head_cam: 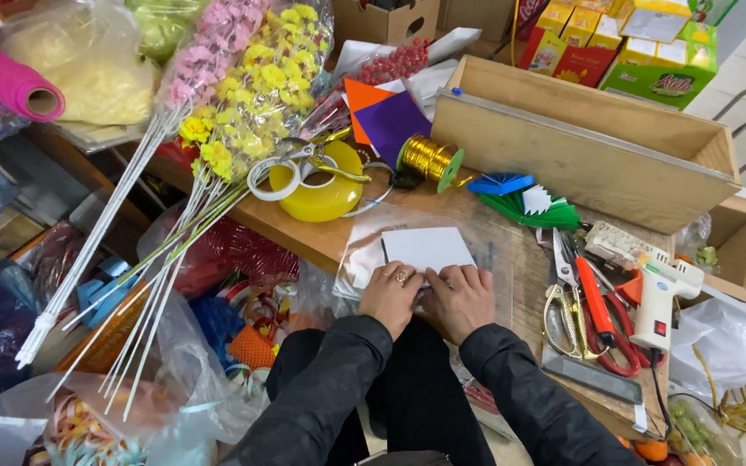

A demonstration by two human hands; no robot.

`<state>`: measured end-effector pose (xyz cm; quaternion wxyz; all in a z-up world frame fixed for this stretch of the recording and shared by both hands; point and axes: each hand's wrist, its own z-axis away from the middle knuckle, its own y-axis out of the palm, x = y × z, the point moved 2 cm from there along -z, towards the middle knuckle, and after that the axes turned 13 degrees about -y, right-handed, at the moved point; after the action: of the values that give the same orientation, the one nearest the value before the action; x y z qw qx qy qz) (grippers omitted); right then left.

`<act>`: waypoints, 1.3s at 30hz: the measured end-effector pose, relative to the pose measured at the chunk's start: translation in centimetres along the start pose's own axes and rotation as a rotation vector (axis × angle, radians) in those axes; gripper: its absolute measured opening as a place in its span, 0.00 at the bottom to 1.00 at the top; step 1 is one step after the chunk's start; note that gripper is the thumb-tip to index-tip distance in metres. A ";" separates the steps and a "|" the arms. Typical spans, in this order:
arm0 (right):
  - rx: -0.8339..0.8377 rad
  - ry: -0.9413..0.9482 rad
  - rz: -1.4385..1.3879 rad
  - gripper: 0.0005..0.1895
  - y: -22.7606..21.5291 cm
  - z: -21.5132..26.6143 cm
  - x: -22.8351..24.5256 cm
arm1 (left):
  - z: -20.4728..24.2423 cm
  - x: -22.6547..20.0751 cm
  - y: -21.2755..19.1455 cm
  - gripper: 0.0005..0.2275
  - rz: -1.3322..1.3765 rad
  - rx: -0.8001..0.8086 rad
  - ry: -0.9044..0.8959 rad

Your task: The person is crafting paper fans by folding colored paper and cutting it to size with a utility knife.

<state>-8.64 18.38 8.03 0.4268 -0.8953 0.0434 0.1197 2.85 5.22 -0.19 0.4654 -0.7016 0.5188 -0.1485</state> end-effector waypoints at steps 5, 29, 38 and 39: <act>-0.026 -0.059 -0.111 0.08 0.5 3.0 -1.9 | 0.6 1.2 0.6 0.04 0.058 0.081 -0.015; 0.586 0.779 -0.984 0.12 3.5 0.7 -7.4 | -4.7 0.2 -4.2 0.08 0.402 0.697 -0.624; 0.556 0.799 -0.986 0.12 6.0 3.0 -7.9 | -5.5 -1.2 -4.2 0.07 0.286 0.668 -0.687; 0.558 0.801 -0.987 0.12 6.2 3.1 -7.8 | -5.5 -1.4 -4.6 0.07 0.286 0.670 -0.688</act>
<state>-17.88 16.67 3.46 0.5966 -0.6425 -0.1855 -0.4436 1.18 3.77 6.80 0.8250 -0.4438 0.3499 -0.0019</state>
